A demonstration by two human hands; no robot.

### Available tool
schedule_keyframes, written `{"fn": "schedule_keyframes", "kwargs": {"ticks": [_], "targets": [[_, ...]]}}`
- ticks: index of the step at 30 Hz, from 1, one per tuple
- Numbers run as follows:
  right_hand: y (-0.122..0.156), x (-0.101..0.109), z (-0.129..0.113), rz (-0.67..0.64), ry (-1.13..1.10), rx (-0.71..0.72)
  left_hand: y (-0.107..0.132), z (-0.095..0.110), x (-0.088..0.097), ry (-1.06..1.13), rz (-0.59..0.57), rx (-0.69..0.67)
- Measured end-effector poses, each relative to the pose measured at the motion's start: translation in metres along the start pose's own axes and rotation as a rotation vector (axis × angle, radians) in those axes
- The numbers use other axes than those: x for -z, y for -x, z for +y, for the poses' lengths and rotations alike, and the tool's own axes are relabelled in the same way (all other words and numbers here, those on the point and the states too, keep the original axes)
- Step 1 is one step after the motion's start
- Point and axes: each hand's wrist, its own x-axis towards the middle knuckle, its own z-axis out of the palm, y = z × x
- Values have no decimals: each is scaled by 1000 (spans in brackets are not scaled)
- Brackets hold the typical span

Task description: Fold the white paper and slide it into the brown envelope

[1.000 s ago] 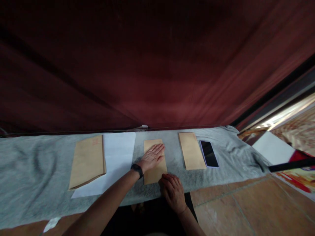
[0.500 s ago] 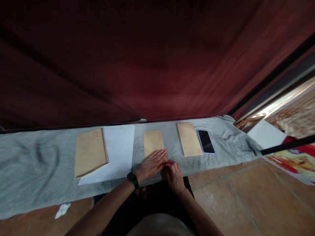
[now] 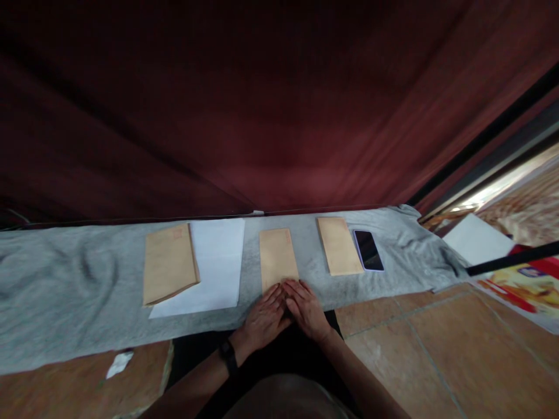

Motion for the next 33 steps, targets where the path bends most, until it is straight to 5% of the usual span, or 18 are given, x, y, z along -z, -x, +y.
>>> {"fn": "schedule_keyframes", "kwargs": {"ticks": [8,18,23,28,33], "targets": [[-48,1,47,-86,74,102,3,3,-3,-99,26,17],[-107,-25,87,57,225,-9,4,3,-8,-216,81,23],[-126,-26,90,2,362,-87,3,1,-11,-261,107,17],[-130,-28,83,-21,457,-159,2,-2,-17,-266,140,28],[-102,-30,73,-2,440,-133,2,-2,-16,-257,150,33]]}}
